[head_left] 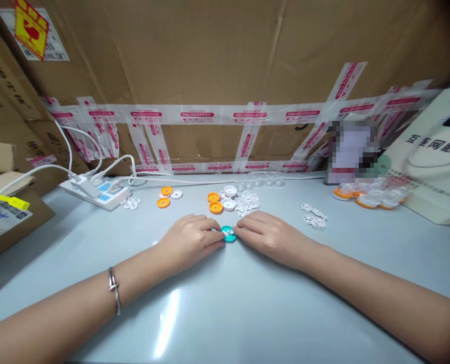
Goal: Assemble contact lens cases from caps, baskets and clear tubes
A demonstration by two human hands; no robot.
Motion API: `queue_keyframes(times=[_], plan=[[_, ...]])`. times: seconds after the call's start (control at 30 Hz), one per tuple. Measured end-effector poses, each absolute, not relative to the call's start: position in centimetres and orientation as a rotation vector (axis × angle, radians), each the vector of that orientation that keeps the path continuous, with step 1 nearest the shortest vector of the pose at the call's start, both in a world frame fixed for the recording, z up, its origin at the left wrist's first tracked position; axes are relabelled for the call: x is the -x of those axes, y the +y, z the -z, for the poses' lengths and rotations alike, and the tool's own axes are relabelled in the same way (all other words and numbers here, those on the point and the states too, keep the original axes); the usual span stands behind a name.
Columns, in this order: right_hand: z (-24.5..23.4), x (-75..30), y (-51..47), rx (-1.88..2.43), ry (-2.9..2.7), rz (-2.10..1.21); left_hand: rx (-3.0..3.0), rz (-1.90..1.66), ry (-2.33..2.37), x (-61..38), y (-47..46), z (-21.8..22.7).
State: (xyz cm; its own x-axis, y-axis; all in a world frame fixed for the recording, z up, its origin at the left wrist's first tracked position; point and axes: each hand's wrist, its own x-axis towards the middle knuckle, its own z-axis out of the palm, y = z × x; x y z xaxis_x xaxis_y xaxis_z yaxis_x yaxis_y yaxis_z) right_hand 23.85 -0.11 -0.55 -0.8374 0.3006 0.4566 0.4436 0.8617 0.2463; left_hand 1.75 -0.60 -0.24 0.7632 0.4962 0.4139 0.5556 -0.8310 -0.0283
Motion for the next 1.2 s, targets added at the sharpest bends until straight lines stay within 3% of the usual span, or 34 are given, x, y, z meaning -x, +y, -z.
queue_keyframes(times=[0.9, 1.2], plan=[[0.97, -24.11, -0.20, 0.587, -2.584, 0.234, 2.809, 0.608, -0.814, -1.67, -0.76, 0.18], [0.62, -23.69, -0.60, 0.853, -2.347, -0.382, 2.971, 0.719, -1.131, -2.08, -0.94, -0.38]])
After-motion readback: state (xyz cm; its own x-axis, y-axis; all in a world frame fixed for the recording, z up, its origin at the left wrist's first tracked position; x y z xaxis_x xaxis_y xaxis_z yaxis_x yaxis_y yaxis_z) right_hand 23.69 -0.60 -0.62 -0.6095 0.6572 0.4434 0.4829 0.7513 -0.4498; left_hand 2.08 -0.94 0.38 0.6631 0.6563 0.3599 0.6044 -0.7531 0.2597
